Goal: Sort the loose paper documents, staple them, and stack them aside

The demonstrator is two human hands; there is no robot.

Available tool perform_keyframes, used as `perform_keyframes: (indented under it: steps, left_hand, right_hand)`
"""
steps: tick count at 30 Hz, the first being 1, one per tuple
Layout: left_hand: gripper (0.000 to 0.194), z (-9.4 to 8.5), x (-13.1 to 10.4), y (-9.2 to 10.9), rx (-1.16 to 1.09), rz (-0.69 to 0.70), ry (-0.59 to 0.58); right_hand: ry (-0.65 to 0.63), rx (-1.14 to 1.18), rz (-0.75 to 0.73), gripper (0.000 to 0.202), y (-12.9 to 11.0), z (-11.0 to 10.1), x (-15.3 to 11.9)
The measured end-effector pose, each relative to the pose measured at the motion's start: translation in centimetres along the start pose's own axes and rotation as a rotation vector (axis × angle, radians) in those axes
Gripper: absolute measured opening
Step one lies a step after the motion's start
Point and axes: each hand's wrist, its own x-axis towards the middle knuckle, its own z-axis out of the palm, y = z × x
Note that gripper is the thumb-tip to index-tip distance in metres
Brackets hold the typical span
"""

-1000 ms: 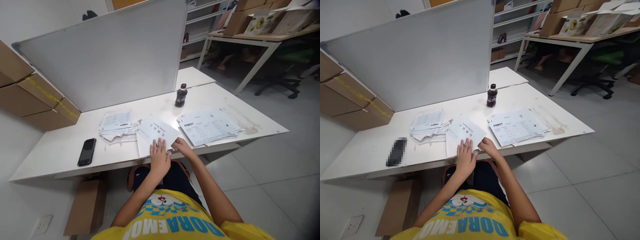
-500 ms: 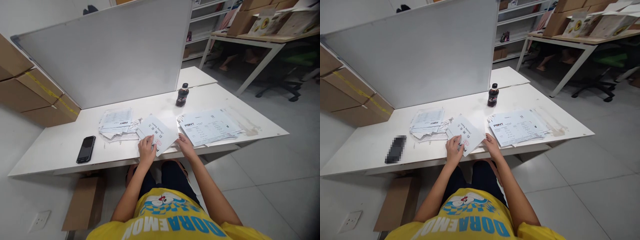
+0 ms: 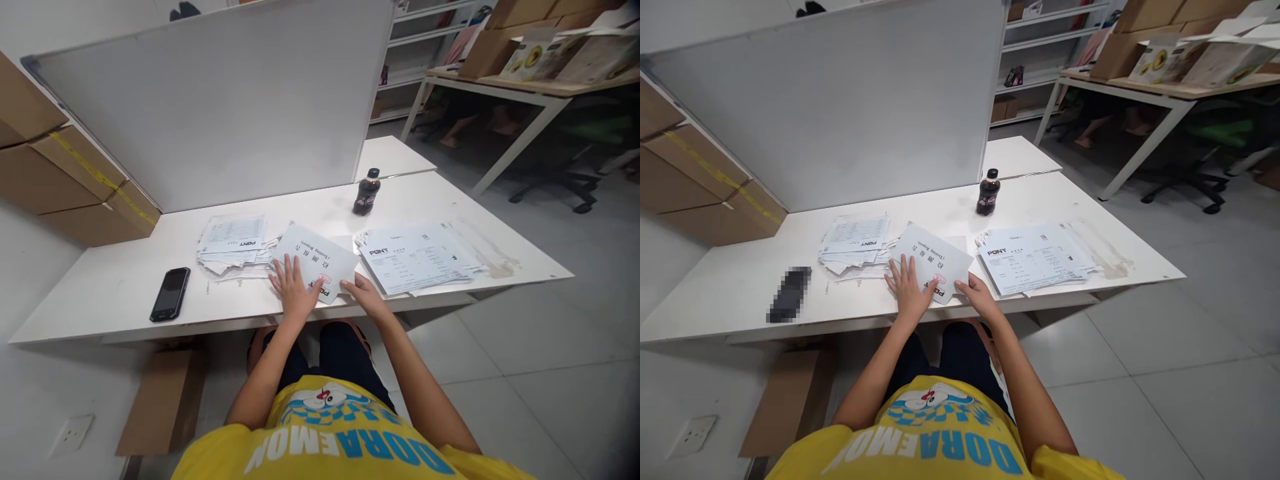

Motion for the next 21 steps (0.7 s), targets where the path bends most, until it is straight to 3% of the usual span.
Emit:
perform_keyframes:
  steps: [4, 7, 10, 13, 16, 21]
  left_hand:
    - [0.094, -1.8, 1.4, -1.9, -0.135, -0.116, 0.106]
    - [0.108, -3.5, 2.6, -4.1, -0.348, -0.098, -0.054]
    - [0.103, -4.9, 3.2, -5.3, -0.557, -0.123, -0.188]
    - [0.084, -5.3, 2.6, -5.3, -0.636, -0.142, -0.101]
    - [0.064, -4.3, 1.0, -5.7, -0.653, -0.108, 0.063]
    - [0.063, -1.5, -2.2, -8.1, -0.586, -0.173, 0.257]
  right_hand:
    - [0.096, -0.029, -0.031, 0.055, 1.5, -0.6, 0.5]
    - [0.131, -0.025, -0.044, 0.053, 2.1, -0.9, 0.8]
    - [0.104, -0.014, -0.031, 0.051, 1.8, -1.0, 0.6]
    - [0.064, -0.037, -0.027, 0.050, 1.4, -0.9, 0.2]
    - [0.047, -0.047, -0.038, 0.050, 1.8, -0.9, 0.1]
    - [0.123, -0.085, -0.029, 0.039, 3.1, -0.7, 0.0]
